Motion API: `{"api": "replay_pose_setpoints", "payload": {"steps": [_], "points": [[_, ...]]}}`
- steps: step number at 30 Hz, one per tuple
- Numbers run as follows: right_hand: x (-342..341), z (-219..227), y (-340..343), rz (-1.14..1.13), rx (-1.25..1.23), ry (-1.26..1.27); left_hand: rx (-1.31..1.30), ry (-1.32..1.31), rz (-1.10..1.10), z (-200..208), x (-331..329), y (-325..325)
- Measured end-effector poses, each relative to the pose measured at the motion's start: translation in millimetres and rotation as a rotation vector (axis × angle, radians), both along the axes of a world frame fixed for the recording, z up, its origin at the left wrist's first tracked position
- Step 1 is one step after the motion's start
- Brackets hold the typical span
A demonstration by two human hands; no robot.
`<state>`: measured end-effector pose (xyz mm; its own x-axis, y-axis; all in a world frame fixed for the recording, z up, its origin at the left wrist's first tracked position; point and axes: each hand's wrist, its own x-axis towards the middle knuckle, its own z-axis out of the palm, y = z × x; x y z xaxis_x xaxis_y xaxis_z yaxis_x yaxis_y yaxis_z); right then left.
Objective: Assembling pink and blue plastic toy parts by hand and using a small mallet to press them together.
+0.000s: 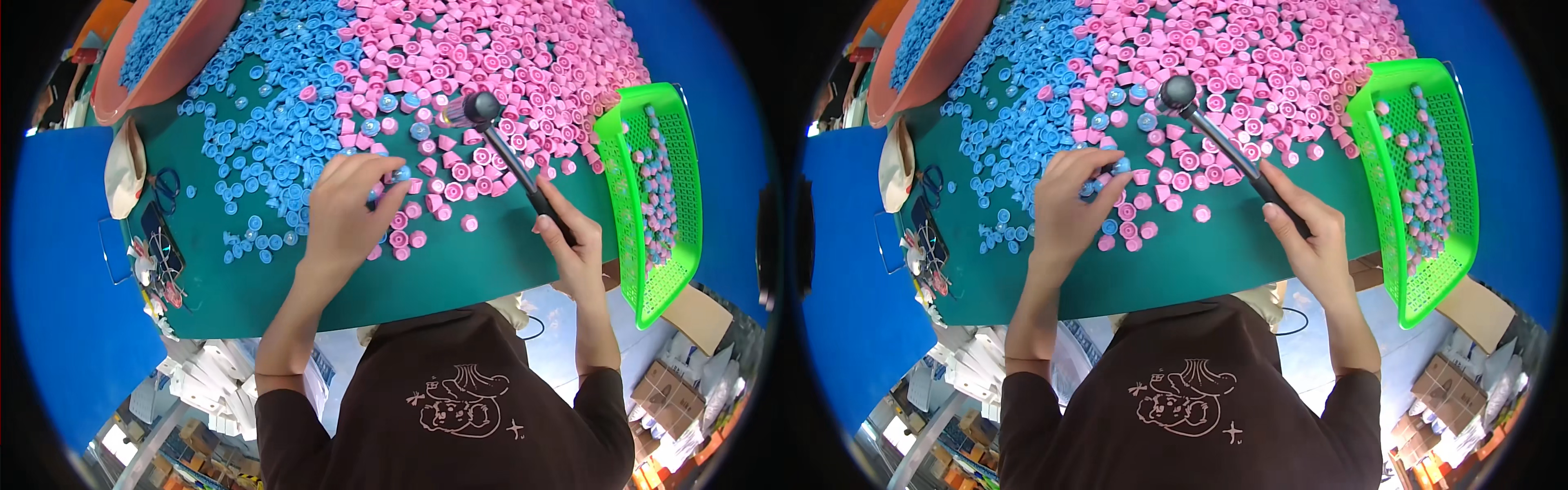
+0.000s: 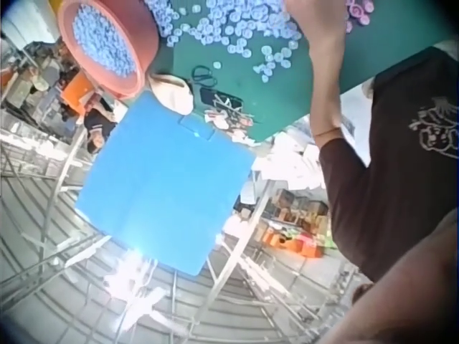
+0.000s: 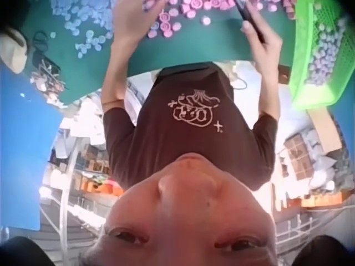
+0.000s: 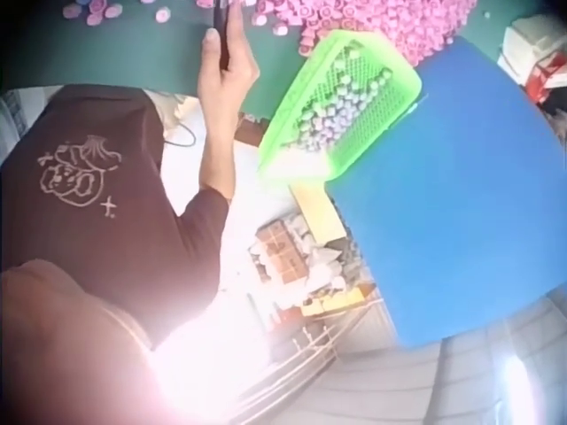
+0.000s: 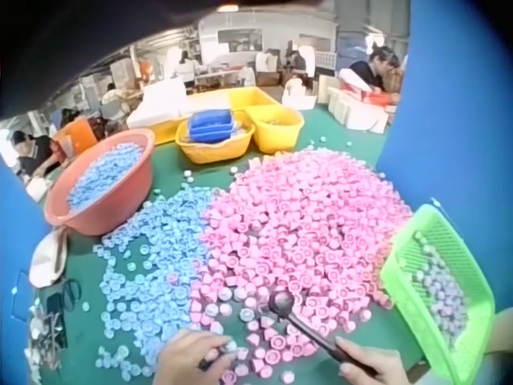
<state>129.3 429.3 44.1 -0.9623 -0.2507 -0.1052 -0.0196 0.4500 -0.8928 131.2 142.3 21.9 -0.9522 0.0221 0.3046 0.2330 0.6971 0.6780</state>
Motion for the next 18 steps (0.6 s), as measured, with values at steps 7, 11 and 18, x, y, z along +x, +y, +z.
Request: {"api": "replay_pose_setpoints", "payload": {"steps": [7,11,18], "points": [[6.0,-4.3,16.0,-0.005,0.062,0.009,-0.055,0.034,-0.146,-5.4,-17.7,13.9],[0.1,-2.5,9.7,0.042,0.166,-0.007,-0.091,-0.092,-0.197,1.2,-8.6,19.6],[1.8,5.2,9.2,0.171,0.3,-0.093,-0.148,-0.03,-0.234,-12.5,-3.9,21.6]]}}
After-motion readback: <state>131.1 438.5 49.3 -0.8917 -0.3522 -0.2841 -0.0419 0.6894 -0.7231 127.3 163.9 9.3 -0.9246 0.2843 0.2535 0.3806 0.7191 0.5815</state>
